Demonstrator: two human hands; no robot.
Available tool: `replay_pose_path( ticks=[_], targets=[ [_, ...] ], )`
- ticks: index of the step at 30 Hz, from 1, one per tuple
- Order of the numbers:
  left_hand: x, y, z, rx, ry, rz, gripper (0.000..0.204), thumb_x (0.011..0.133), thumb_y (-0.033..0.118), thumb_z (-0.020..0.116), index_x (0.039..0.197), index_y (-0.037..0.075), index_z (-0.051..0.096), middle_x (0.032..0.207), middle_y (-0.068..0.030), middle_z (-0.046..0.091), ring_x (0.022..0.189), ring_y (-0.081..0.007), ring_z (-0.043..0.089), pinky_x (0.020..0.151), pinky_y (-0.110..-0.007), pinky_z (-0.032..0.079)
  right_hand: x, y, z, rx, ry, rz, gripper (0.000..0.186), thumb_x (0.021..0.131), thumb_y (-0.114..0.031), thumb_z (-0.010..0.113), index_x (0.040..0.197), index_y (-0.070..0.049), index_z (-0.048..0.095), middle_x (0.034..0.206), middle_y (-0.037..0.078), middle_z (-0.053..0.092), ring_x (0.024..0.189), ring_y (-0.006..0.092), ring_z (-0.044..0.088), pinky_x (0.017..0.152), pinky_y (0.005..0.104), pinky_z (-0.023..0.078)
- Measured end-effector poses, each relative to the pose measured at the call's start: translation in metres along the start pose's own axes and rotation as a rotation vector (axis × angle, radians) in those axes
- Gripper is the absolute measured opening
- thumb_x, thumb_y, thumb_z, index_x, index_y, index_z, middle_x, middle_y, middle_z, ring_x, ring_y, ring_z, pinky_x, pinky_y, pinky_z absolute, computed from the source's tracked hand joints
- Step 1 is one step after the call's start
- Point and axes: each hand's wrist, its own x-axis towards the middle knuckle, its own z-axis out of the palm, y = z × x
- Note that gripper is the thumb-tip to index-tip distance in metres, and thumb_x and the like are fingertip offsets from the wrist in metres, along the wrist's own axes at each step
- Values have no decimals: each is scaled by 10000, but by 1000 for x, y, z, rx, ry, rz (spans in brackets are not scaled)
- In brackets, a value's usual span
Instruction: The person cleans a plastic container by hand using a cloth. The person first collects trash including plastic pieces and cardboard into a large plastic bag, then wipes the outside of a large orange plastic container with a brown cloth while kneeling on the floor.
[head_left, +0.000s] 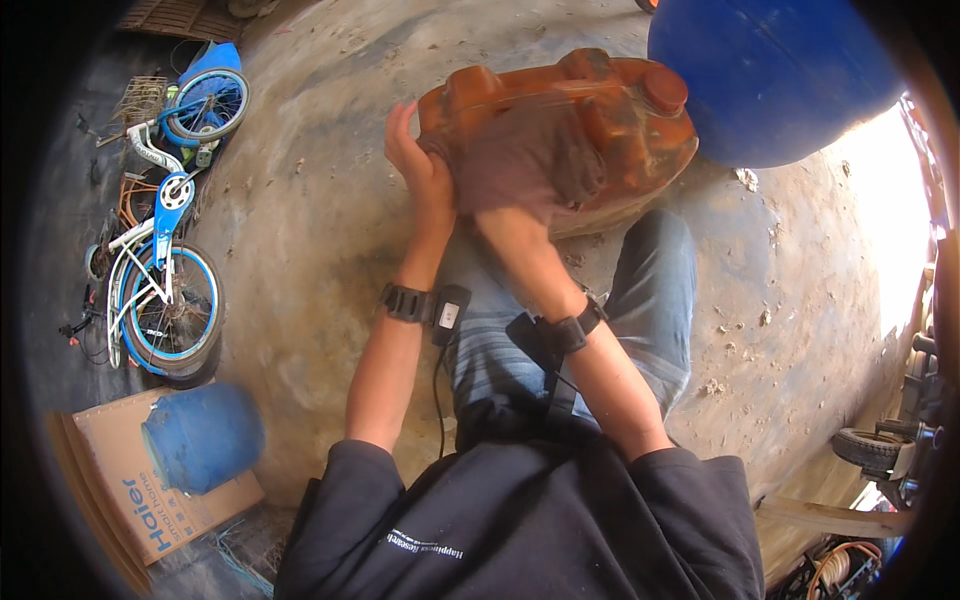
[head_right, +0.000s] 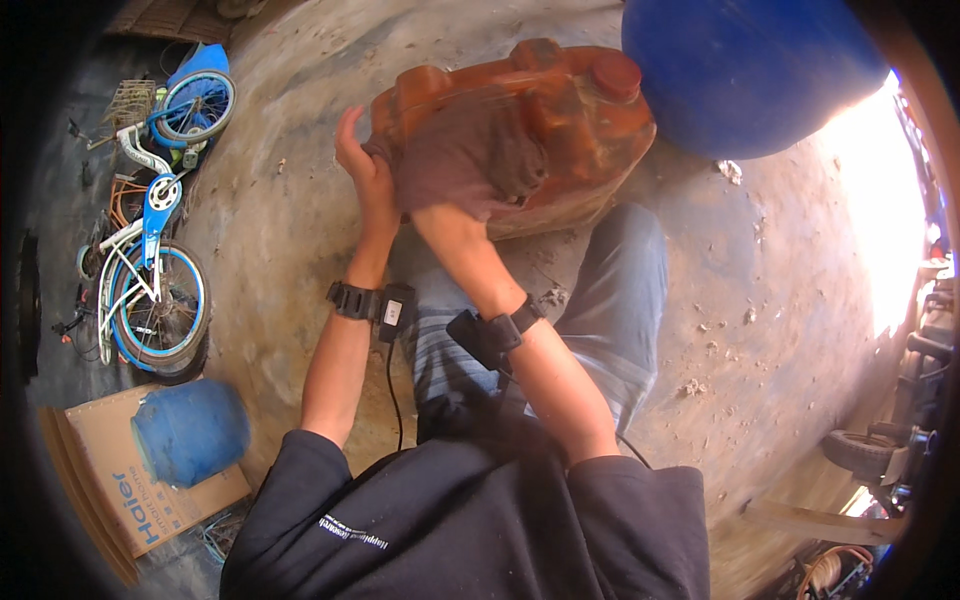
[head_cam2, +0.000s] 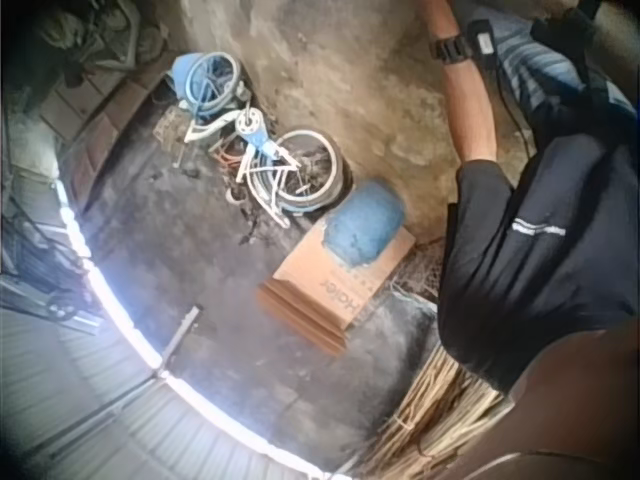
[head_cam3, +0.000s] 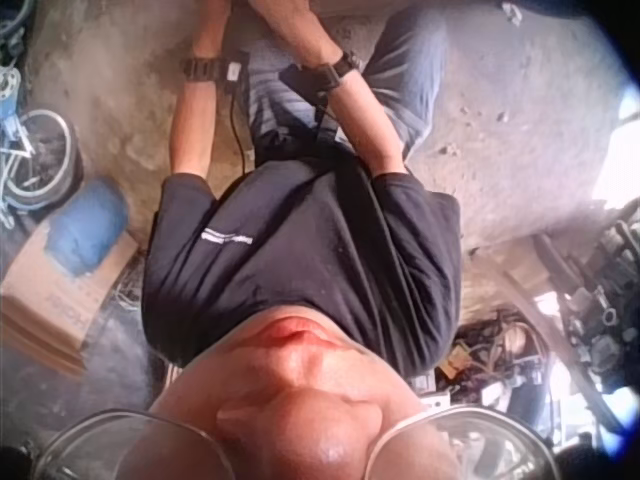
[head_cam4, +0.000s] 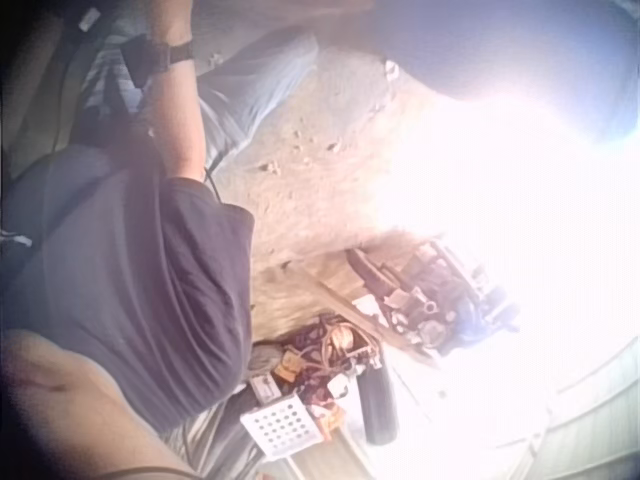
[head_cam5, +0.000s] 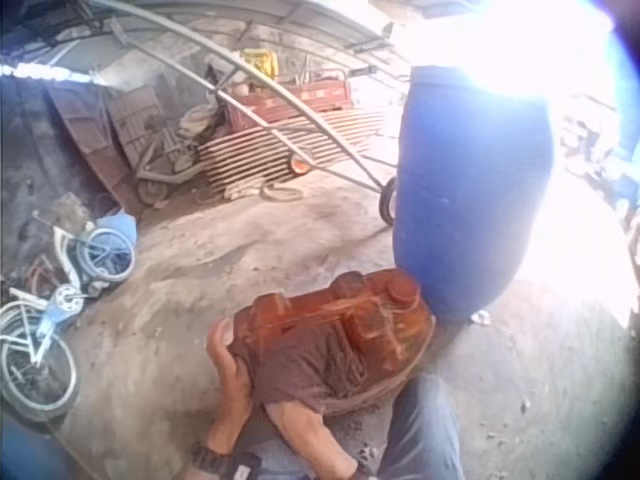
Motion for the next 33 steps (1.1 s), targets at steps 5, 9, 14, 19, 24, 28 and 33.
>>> replay_pose_path(
  ticks=[5, 9, 14, 19, 24, 28, 33],
  targets=[
    [1, 2, -1, 11, -40, 20, 564, 823, -110, 368, 1374, 9, 354, 1460, -209, 295, 1356, -356, 252, 1118, -452, 204, 8, -2, 1, -54, 143, 154, 246, 870, -191, 532, 1005, -12, 633, 984, 199, 623, 951, 367, 581, 835, 442, 443],
    [4, 2, -3, -33, -51, -45, 571, 835, -109, 364, 1394, 4, 335, 1448, -202, 320, 1351, -360, 262, 1116, -451, 208, 13, -23, -1, 14, 243, 78, 226, 867, -202, 544, 964, -20, 635, 916, 190, 621, 897, 363, 587, 769, 438, 454],
    [10, 6, -3, 120, -49, -163, 482, 892, 12, 448, 1368, 52, 378, 1383, -182, 414, 1308, -368, 333, 1074, -451, 256, 11, 3, -10, -89, 306, -141, 196, 857, -200, 555, 924, -25, 612, 890, 193, 611, 884, 365, 589, 775, 434, 458],
    [38, 3, -32, 578, 21, -300, 293, 930, 228, 530, 1182, 81, 511, 1201, -166, 580, 1145, -387, 498, 916, -447, 389, 2, 5, -25, -81, 189, -13, 193, 844, -180, 558, 947, -21, 599, 891, 194, 612, 869, 369, 593, 767, 438, 461],
    [65, 0, -34, 322, -95, -264, 362, 963, 258, 458, 906, -71, 598, 822, -298, 624, 812, -465, 597, 690, -464, 462, -17, 16, -21, -94, 180, -81, 196, 837, -163, 554, 964, -19, 595, 892, 196, 614, 859, 373, 597, 757, 443, 464],
    [57, 4, -5, -127, -28, -395, 370, 968, 193, 421, 893, -120, 602, 849, -306, 625, 834, -464, 595, 731, -466, 448, -21, 26, -7, -124, 194, -126, 200, 832, -149, 551, 978, -18, 592, 894, 197, 615, 851, 376, 601, 749, 447, 466],
    [38, -8, 16, 74, -157, -16, 358, 973, 152, 409, 1186, -114, 522, 1130, -277, 584, 1009, -426, 560, 866, -443, 444, -13, 35, 9, -185, 178, -135, 202, 826, -132, 546, 985, -18, 596, 894, 198, 618, 841, 379, 605, 738, 453, 468]
  ],
)
